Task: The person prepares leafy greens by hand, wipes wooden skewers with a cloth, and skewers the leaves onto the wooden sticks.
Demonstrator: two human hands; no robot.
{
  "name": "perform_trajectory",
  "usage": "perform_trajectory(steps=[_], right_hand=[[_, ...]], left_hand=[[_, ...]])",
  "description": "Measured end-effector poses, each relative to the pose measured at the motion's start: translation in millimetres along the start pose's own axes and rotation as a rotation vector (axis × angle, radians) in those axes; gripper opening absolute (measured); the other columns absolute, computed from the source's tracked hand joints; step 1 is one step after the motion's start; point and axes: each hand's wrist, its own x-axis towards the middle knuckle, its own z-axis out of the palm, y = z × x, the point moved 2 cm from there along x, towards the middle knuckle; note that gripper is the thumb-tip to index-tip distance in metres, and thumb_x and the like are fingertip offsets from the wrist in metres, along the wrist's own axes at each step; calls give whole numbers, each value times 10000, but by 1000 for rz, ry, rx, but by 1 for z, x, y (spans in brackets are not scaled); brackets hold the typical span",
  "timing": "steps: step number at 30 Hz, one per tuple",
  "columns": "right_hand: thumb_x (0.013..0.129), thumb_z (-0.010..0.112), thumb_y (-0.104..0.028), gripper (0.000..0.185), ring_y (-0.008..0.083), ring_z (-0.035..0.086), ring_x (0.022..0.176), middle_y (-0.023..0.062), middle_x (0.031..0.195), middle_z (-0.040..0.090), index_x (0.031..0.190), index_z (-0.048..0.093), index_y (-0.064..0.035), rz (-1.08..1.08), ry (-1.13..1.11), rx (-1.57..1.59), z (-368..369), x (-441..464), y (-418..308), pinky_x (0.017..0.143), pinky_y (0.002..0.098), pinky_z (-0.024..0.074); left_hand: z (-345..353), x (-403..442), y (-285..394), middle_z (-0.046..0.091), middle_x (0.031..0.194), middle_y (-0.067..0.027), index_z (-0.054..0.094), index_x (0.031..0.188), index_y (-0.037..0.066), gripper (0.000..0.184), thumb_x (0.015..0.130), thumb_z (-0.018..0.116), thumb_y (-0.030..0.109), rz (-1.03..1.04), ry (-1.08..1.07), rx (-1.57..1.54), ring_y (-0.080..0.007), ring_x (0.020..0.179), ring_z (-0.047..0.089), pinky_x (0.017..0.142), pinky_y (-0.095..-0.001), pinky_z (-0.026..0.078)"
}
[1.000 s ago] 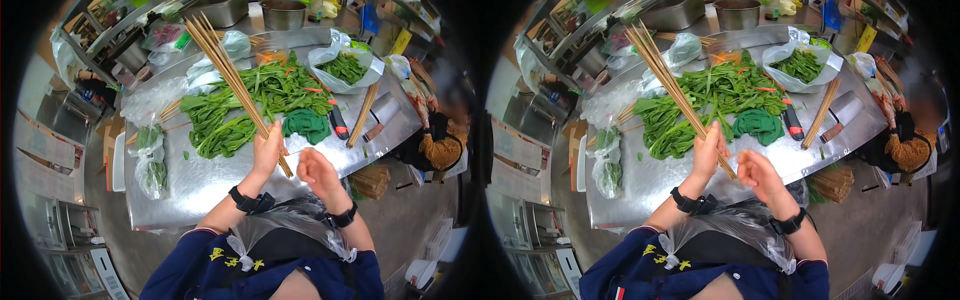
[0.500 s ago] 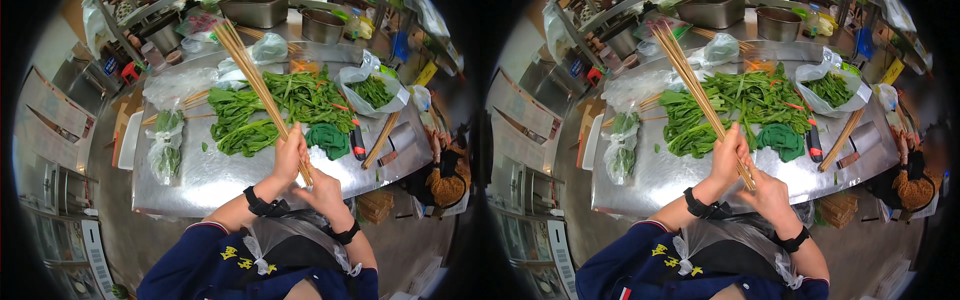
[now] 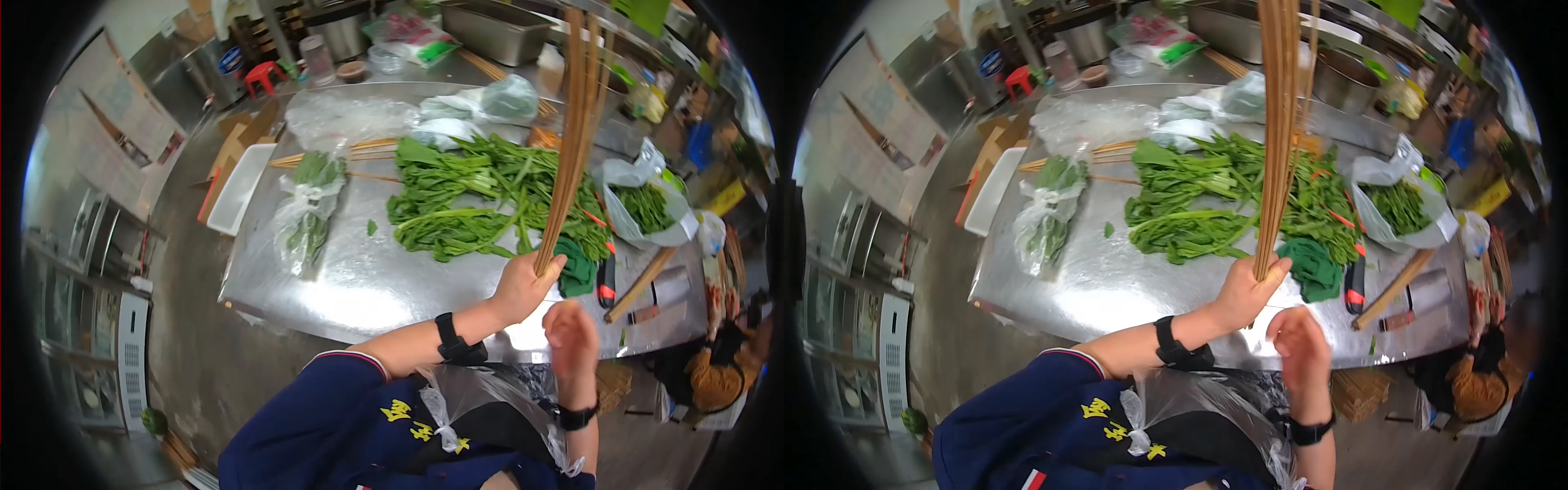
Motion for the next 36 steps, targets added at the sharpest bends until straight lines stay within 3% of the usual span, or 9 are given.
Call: perform_trajectory(steps=[3, 10, 16, 22, 24, 26, 31, 34, 36], right_hand=[[650, 442, -60, 150, 269, 548, 911, 159, 862, 601, 724, 548, 18, -339, -62, -591, 28, -11, -33, 899, 388, 359], [665, 562, -47, 154, 215, 518, 563, 54, 555, 558, 756, 673, -104, -421, -198, -1868, 32, 3, 5, 583, 323, 361], [633, 730, -279, 606, 183, 535, 507, 28, 595, 609, 1160, 536, -50, -250, -59, -1739, 33, 12, 7, 515, 284, 414], [755, 596, -27, 461, 98, 519, 648, 65, 861, 624, 1203, 490, -18, -689, 44, -1366, 21, 25, -14, 539, 276, 412], [806, 547, -87, 372, 56, 465, 656, 86, 848, 594, 1161, 499, 11, -543, -10, -1118, 30, 16, -19, 498, 232, 372], [849, 506, -204, 287, 39, 387, 561, 63, 751, 542, 1026, 535, 20, 11, -54, -187, 31, 11, -13, 445, 177, 310], [885, 413, -305, 282, 50, 282, 428, 35, 637, 445, 823, 509, -47, 575, -147, 400, 0, 13, 16, 370, 175, 240], [877, 416, -273, 255, 61, 301, 433, 76, 696, 531, 817, 507, -42, 84, 42, 84, 1, 5, -2, 386, 180, 249], [736, 444, -113, 202, 113, 427, 489, 130, 809, 613, 760, 606, 5, -266, -27, -508, 19, -2, -28, 463, 228, 334]], left_hand=[[-19, 21, -10, 499, 536, -155, 521, 676, 8, 329, 846, 515, 290, -154, 25, 119, -326, 487, 482, 482, -384, 382], [-20, 11, 10, 535, 582, -148, 572, 737, 44, 235, 829, 524, 255, 59, -153, 487, -335, 533, 509, 495, -390, 390], [-21, 22, 8, 387, 472, 20, 423, 568, 91, 412, 897, 448, 336, -245, 184, -311, -98, 384, 383, 389, -249, 319], [-12, 13, -9, 404, 459, -18, 399, 523, 87, 464, 889, 441, 369, -487, 76, -405, -102, 383, 396, 378, -242, 326], [-8, 15, -9, 392, 457, -10, 398, 516, 68, 458, 885, 458, 334, -463, 99, -351, -101, 409, 362, 397, -255, 305], [-10, 24, 2, 374, 464, -8, 415, 564, 37, 416, 870, 491, 307, -165, 34, -108, -108, 440, 329, 421, -274, 298], [-5, 11, 25, 402, 509, -14, 471, 644, 21, 331, 847, 541, 273, 12, -176, 51, -109, 481, 352, 443, -312, 317], [-4, 10, 1, 416, 506, -3, 477, 636, 34, 334, 854, 531, 281, -91, -13, -45, -100, 479, 362, 437, -310, 315], [-20, 28, -5, 450, 472, -122, 486, 610, 12, 397, 855, 492, 323, -153, 3, 35, -271, 423, 453, 428, -396, 340]])
